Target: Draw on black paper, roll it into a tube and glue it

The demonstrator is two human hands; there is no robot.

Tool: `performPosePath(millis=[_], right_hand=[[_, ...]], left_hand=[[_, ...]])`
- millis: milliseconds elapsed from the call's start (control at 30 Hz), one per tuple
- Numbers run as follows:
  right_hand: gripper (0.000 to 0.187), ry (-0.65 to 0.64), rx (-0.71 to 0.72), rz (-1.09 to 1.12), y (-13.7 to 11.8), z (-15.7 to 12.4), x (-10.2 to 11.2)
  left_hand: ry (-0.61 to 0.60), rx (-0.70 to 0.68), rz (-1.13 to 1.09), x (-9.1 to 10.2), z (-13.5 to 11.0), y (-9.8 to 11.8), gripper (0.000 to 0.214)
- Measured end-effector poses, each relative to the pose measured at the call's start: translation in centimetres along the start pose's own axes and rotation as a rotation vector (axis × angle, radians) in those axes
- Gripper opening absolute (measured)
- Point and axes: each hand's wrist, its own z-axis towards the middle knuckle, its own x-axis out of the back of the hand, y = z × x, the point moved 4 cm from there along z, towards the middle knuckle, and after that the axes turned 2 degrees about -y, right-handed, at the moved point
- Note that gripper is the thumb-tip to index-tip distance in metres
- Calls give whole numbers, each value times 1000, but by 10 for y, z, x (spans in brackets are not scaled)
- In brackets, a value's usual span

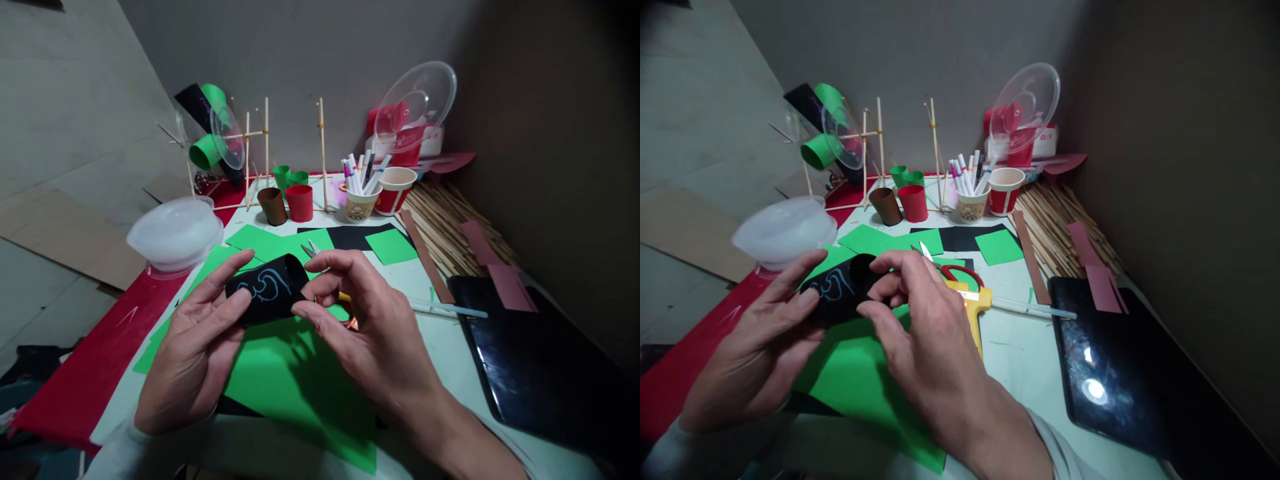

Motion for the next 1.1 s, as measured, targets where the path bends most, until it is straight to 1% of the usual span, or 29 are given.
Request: performPosePath(millis=[100, 267, 400, 467, 533, 567, 633, 700, 833, 1000, 1100], right_hand=[[30, 3, -4, 8, -2, -1, 1], [30, 40, -10, 42, 0, -1, 2], [28, 74, -65, 103, 6, 0, 2], [27, 106, -133, 158, 11, 1, 3], [28, 146, -209, 231, 15, 2, 4], [28, 166, -237, 267, 17, 2, 5], [28, 202, -260, 313, 18, 2, 6], [27, 219, -243, 323, 17, 2, 5], [26, 209, -185, 291, 15, -1, 0], [27, 227, -130, 253, 15, -5, -2], [26, 219, -140, 243, 16, -5, -3]], left_hand=[[23, -1, -6, 0, 0, 0, 49], [72, -39, 16, 6, 4, -4, 55], [29, -77, 32, 6, 2, -4, 60], [9, -135, 50, 3, 1, -1, 69], [35, -215, 68, 2, -1, 3, 75], [61, -252, 78, 3, -1, 5, 74], [108, -291, 101, 4, -1, 5, 65], [105, -254, 138, 6, 1, 1, 54], [3, -74, 178, 5, 5, -10, 41], [-128, 61, 130, -2, 7, -10, 39], [-176, 73, 96, -6, 6, -8, 39]])
